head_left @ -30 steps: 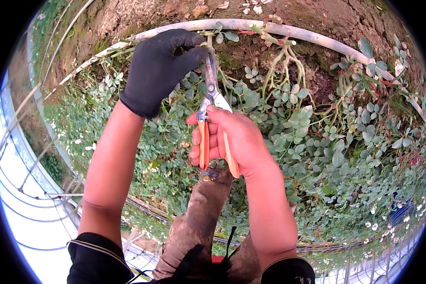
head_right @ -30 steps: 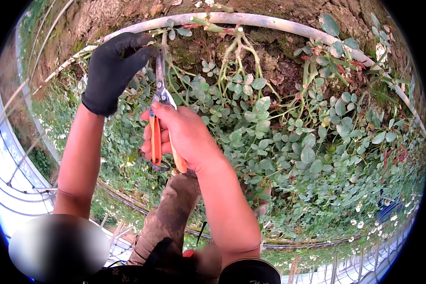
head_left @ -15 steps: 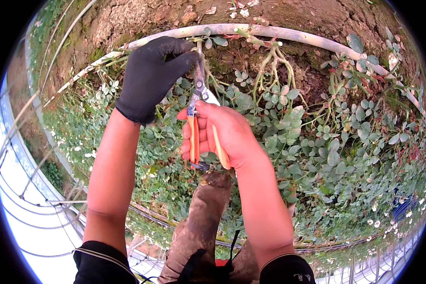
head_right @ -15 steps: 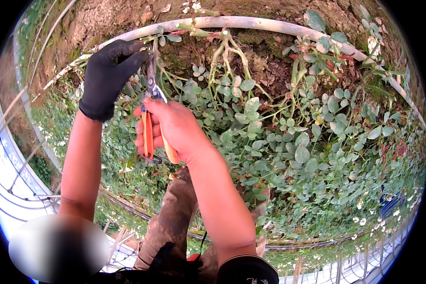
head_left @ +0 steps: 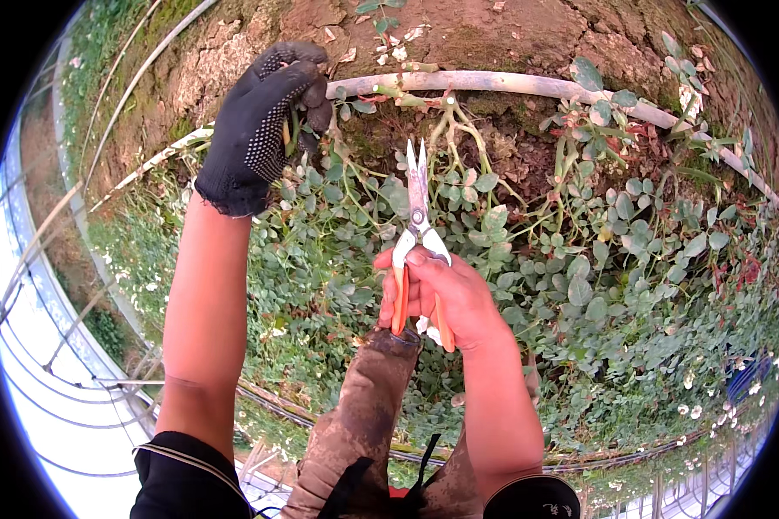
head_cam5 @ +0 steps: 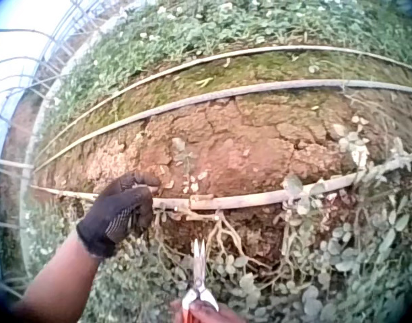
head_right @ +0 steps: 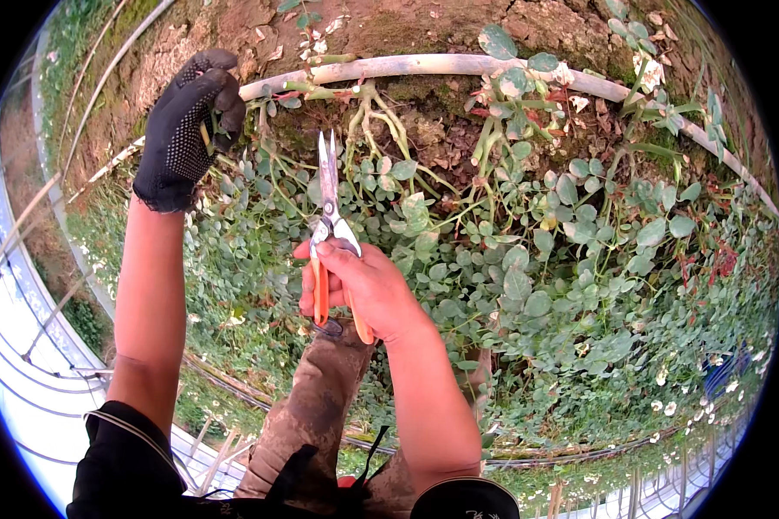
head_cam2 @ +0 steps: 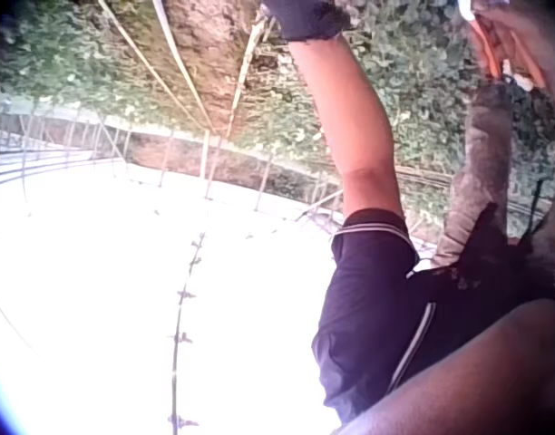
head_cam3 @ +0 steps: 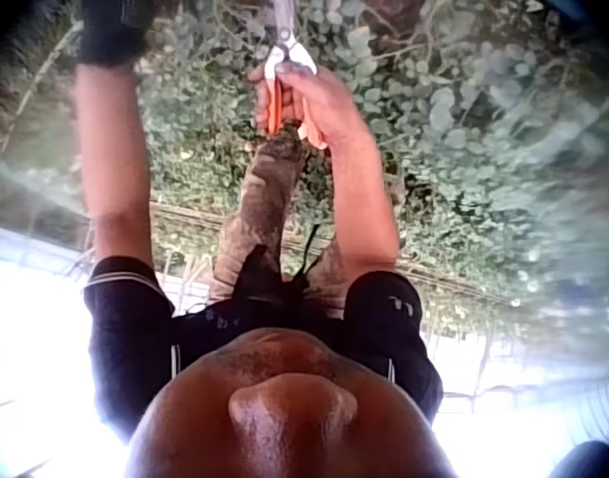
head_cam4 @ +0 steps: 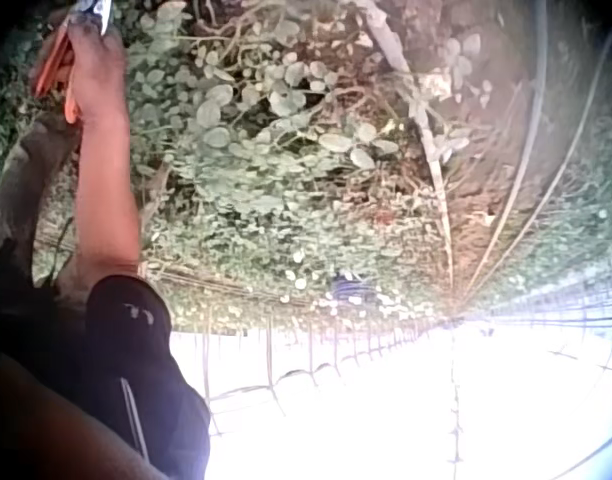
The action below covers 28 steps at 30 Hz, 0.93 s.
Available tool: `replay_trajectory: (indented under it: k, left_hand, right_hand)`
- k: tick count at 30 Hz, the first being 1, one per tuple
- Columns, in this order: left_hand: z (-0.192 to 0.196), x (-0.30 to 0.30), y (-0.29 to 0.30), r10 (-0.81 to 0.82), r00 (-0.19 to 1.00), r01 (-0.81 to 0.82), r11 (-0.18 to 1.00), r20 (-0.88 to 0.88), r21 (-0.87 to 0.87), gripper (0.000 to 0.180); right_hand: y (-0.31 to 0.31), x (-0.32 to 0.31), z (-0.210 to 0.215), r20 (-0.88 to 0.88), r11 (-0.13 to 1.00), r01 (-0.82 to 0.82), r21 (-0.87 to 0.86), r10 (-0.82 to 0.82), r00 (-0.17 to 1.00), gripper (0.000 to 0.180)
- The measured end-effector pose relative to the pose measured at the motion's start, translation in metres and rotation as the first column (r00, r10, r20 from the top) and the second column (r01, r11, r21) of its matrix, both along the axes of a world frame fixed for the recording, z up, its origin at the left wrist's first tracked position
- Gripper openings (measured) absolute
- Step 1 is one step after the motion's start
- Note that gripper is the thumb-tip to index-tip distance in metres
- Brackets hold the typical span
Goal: The person uses pruning shears to cut white rose stems from plants in a greenhouse. The person holds the stems with a gloved left hand and cuts them with the right hand, then places the cut flowers into a blue bucket.
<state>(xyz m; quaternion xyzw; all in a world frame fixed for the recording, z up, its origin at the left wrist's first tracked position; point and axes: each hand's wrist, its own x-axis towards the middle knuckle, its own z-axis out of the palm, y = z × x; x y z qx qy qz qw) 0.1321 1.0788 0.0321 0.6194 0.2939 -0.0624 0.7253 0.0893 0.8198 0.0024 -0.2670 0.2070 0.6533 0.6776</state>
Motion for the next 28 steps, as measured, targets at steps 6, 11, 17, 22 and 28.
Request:
replay_trajectory:
  k: [6,11,17,22,28]
  left_hand:
    - [0.004,0.036,-0.024,-0.252,0.946,0.323,0.791,-0.205,0.52,0.022]
    - [0.007,0.056,-0.033,-0.485,0.814,0.536,0.419,-0.319,0.733,0.028]
    - [0.001,0.063,-0.035,-0.573,0.754,0.457,0.108,-0.32,0.883,0.027]
    - [0.004,0.06,-0.04,-0.52,0.767,0.492,0.098,-0.377,0.865,0.026]
    - [0.002,0.056,-0.04,-0.522,0.784,0.473,0.148,-0.338,0.869,0.032]
  right_hand:
    - [-0.019,0.015,0.005,0.006,1.0,0.019,0.005,-0.019,1.0,0.036]
    - [-0.029,0.03,0.009,0.013,0.999,0.038,0.023,-0.038,0.999,0.039]
    - [-0.009,0.04,0.016,-0.024,0.999,0.026,0.023,-0.026,0.999,0.042]
    - [0.021,0.055,0.015,-0.051,0.997,0.015,-0.081,-0.019,0.999,0.04]
    - [0.034,0.068,0.009,-0.062,0.995,0.033,-0.093,-0.039,0.997,0.043]
